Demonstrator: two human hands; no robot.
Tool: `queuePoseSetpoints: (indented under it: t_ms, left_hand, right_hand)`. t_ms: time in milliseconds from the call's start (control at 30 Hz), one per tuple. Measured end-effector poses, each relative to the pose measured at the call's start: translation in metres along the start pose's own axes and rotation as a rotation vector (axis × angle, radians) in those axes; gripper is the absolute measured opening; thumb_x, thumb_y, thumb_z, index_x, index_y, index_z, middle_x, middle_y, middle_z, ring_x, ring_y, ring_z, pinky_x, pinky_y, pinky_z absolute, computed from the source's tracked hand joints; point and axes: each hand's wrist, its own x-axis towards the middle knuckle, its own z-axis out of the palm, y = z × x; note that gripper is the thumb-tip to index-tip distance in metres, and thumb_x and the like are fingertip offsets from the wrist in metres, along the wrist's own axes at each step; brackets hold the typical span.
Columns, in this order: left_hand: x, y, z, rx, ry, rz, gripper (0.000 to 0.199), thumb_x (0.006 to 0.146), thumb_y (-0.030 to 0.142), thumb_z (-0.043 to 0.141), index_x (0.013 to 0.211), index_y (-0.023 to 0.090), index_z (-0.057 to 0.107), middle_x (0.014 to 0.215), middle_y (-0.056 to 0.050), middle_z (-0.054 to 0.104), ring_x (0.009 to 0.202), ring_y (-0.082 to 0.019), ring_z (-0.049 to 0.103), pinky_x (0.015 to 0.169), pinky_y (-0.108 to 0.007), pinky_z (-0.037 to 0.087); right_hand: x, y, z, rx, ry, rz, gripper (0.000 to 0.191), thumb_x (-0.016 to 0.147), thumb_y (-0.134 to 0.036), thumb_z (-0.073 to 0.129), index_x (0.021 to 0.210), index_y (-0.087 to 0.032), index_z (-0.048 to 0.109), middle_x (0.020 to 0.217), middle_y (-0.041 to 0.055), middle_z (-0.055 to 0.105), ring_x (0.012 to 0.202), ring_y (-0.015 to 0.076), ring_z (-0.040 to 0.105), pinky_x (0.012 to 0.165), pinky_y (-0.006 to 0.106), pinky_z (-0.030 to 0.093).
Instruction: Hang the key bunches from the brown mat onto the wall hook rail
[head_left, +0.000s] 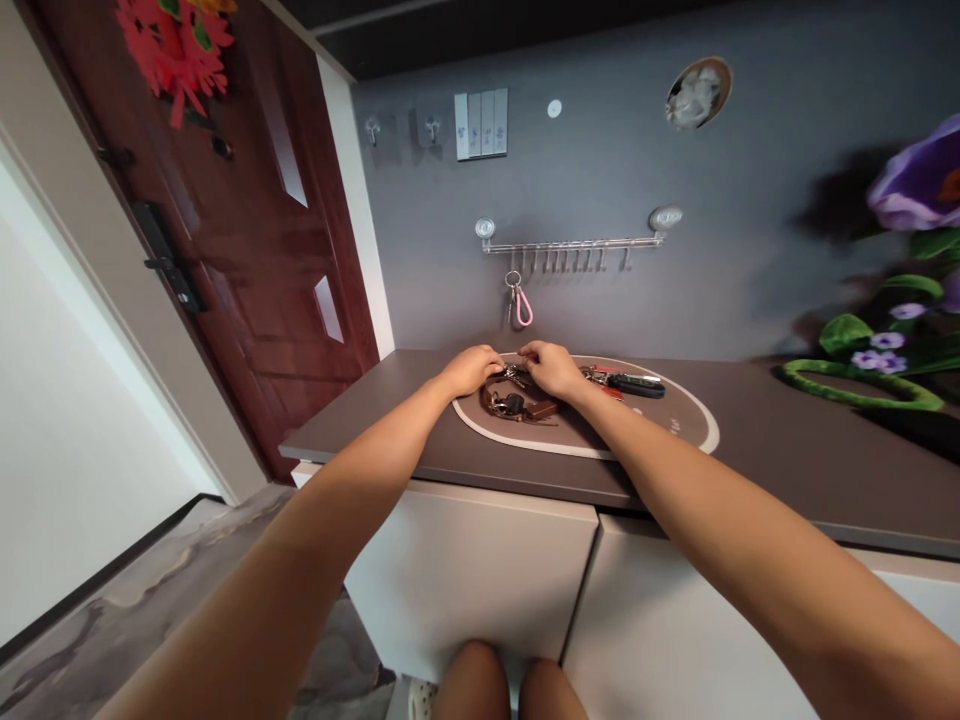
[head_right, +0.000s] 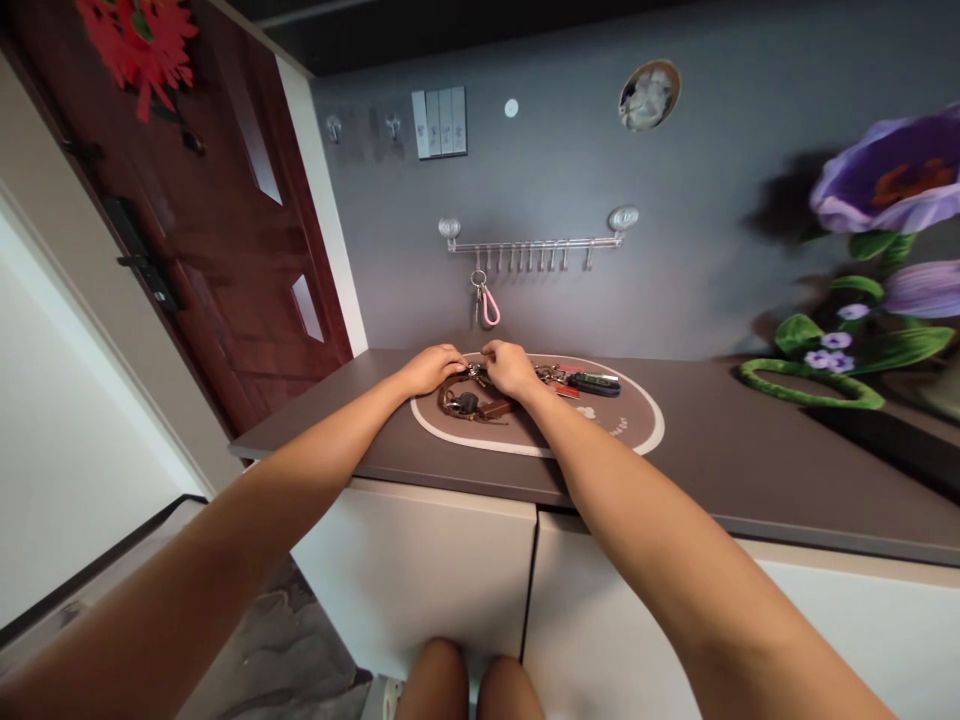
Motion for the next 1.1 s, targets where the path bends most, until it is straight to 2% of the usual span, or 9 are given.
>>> queuePoseSetpoints:
  t_ms: [167, 300, 433, 533, 633, 800, 967, 1100]
  left_hand:
    - [-0.001, -0.001, 0.002, 0.018, 0.020, 0.003, 0.021, 0.080, 0.017, 0.041, 0.079, 0.015, 0.061, 0.086, -0.007, 0.060, 0.083, -0.016, 0.053, 0.078, -0.026, 0.039]
    - [-0.001, -0.002, 0.002, -0.028, 0.035, -0.065, 0.021, 0.081, 0.017, 0.038, 0.080, 0.016, 0.059, 0.084, -0.005, 0.060, 0.079, -0.015, 0.052, 0.075, -0.026, 0.039]
    - [0.000, -0.002, -0.002, -0.133, 0.104, -0.121, 0.020, 0.082, 0.017, 0.037, 0.082, 0.014, 0.056, 0.081, -0.005, 0.059, 0.076, -0.014, 0.051, 0.073, -0.026, 0.040]
    - [-0.001, 0.000, -0.004, -0.321, 0.141, -0.187, 0.018, 0.082, 0.017, 0.037, 0.080, 0.013, 0.054, 0.074, -0.003, 0.057, 0.068, -0.011, 0.049, 0.068, -0.024, 0.040]
    - [-0.001, 0.004, -0.004, -0.614, 0.158, -0.271, 0.015, 0.083, 0.016, 0.037, 0.080, 0.012, 0.051, 0.067, 0.000, 0.052, 0.058, -0.007, 0.046, 0.059, -0.020, 0.040]
    - [0.000, 0.008, -0.005, -0.997, 0.183, -0.333, 0.011, 0.083, 0.013, 0.040, 0.076, 0.011, 0.049, 0.061, 0.002, 0.049, 0.049, -0.004, 0.043, 0.051, -0.017, 0.036]
    - [0.000, 0.009, -0.008, -1.223, 0.149, -0.351, 0.006, 0.081, 0.015, 0.048, 0.077, 0.010, 0.050, 0.059, 0.001, 0.052, 0.048, -0.004, 0.047, 0.054, -0.018, 0.037]
    - [-0.001, 0.008, -0.009, -1.287, 0.123, -0.337, 0.008, 0.080, 0.018, 0.051, 0.078, 0.010, 0.052, 0.061, 0.000, 0.054, 0.051, -0.005, 0.049, 0.056, -0.019, 0.039]
  right_hand:
    - [0.001, 0.000, 0.001, 0.012, -0.017, -0.001, 0.019, 0.066, -0.003, 0.055, 0.075, -0.016, 0.064, 0.075, 0.0047, 0.065, 0.077, 0.0168, 0.058, 0.083, 0.030, 0.039]
    - [0.001, -0.001, 0.001, 0.077, -0.003, 0.014, 0.017, 0.063, -0.003, 0.058, 0.069, -0.018, 0.064, 0.075, 0.0031, 0.065, 0.079, 0.0162, 0.058, 0.085, 0.029, 0.038]
    - [0.000, -0.004, 0.001, 0.017, -0.017, -0.015, 0.015, 0.065, -0.006, 0.059, 0.072, -0.018, 0.064, 0.078, 0.0036, 0.065, 0.080, 0.0169, 0.058, 0.083, 0.029, 0.039]
    - [0.000, -0.005, 0.001, 0.000, -0.021, -0.039, 0.012, 0.066, -0.010, 0.061, 0.074, -0.018, 0.064, 0.080, 0.0040, 0.065, 0.079, 0.0172, 0.058, 0.082, 0.029, 0.039]
    - [-0.001, -0.005, 0.001, -0.016, -0.038, -0.082, 0.012, 0.067, -0.018, 0.062, 0.079, -0.018, 0.064, 0.081, 0.0037, 0.065, 0.078, 0.0166, 0.058, 0.080, 0.028, 0.040]
    - [-0.004, -0.008, 0.000, -0.096, -0.082, -0.166, 0.017, 0.073, -0.028, 0.055, 0.086, -0.018, 0.062, 0.081, 0.0028, 0.065, 0.075, 0.0135, 0.057, 0.074, 0.025, 0.041]
    - [-0.005, -0.010, 0.000, -0.096, -0.053, -0.207, 0.022, 0.072, -0.031, 0.056, 0.089, -0.017, 0.059, 0.080, 0.0033, 0.064, 0.071, 0.0124, 0.056, 0.068, 0.024, 0.041]
    - [-0.003, -0.010, -0.001, -0.073, -0.021, -0.257, 0.017, 0.073, -0.030, 0.055, 0.083, -0.017, 0.059, 0.076, 0.0027, 0.063, 0.068, 0.0123, 0.055, 0.066, 0.024, 0.040]
